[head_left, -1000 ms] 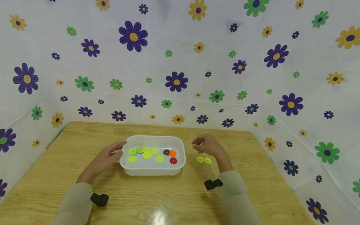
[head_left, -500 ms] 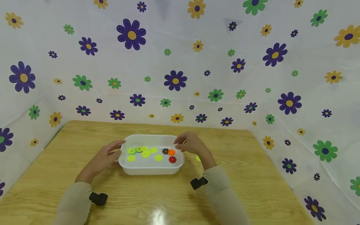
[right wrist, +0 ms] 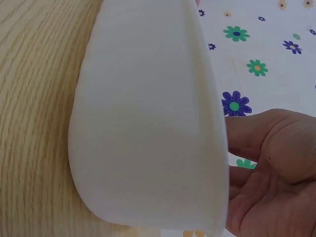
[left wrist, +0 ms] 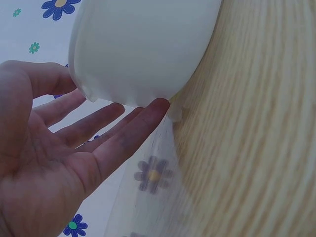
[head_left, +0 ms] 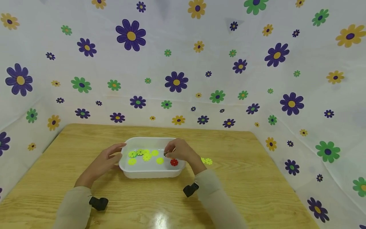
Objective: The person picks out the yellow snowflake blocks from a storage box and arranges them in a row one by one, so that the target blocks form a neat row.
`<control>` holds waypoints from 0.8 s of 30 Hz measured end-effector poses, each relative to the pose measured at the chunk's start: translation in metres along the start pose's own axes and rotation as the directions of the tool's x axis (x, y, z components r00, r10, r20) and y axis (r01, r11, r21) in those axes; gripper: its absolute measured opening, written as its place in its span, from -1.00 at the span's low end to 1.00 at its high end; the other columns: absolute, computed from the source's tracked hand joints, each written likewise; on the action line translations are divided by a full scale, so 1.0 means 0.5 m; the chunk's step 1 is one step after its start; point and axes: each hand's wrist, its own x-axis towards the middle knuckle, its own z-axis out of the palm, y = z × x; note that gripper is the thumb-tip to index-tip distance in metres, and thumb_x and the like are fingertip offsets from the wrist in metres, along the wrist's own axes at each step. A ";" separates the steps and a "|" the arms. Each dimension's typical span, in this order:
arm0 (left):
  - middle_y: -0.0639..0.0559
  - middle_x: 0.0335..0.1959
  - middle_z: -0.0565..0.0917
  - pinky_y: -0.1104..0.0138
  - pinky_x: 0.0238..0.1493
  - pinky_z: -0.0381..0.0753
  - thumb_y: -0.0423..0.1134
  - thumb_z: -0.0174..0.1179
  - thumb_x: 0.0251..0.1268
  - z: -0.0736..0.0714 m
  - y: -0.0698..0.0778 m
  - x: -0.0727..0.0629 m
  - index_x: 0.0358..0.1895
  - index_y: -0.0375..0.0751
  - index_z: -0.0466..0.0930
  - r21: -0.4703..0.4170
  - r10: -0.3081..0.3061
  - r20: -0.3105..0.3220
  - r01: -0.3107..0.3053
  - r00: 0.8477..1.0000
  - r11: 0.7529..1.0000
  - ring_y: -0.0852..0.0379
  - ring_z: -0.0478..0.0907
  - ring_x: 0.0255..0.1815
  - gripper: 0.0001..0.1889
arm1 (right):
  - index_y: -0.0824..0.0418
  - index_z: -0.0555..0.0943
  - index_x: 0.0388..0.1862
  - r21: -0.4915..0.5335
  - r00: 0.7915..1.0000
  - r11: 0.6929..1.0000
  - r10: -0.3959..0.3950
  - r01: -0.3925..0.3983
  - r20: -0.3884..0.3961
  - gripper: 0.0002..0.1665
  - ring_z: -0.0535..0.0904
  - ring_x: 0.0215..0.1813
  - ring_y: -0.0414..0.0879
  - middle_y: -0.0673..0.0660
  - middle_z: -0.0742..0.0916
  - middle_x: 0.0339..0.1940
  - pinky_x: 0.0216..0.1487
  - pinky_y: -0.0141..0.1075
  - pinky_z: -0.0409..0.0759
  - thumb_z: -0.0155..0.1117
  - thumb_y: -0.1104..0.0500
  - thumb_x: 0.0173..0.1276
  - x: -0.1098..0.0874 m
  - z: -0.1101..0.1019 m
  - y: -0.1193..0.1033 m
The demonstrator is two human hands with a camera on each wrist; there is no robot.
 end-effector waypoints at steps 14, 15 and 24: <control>-0.46 0.61 0.14 -0.07 0.14 0.76 -0.12 -0.02 0.67 -0.001 0.002 -0.001 0.63 -0.17 0.10 0.004 -0.004 -0.004 0.004 1.000 1.000 -0.57 0.30 0.49 -0.40 | 0.23 0.79 -0.16 -0.073 0.998 0.996 0.051 -0.050 0.019 -0.86 0.56 -0.38 -0.19 0.10 0.77 -0.28 -0.38 -0.47 0.57 0.48 0.27 0.30 0.040 0.050 -0.003; -0.47 0.61 0.14 -0.06 0.14 0.76 -0.12 -0.02 0.67 -0.001 0.002 -0.002 0.63 -0.17 0.10 0.003 -0.003 -0.003 0.003 1.000 1.000 -0.57 0.31 0.49 -0.40 | 0.23 0.79 -0.17 -0.080 0.998 0.995 0.056 -0.055 0.017 -0.86 0.56 -0.36 -0.18 0.10 0.77 -0.28 -0.36 -0.47 0.57 0.49 0.27 0.29 0.041 0.053 -0.004; -0.47 0.61 0.15 -0.05 0.13 0.76 -0.13 -0.02 0.67 0.000 0.005 -0.002 0.63 -0.19 0.10 0.003 -0.002 -0.003 0.002 1.000 1.000 -0.57 0.32 0.48 -0.39 | 0.22 0.79 -0.22 -0.123 0.999 0.992 0.040 -0.041 -0.011 -0.85 0.57 -0.24 -0.17 0.09 0.78 -0.27 -0.18 -0.40 0.60 0.55 0.31 0.21 0.053 0.076 0.001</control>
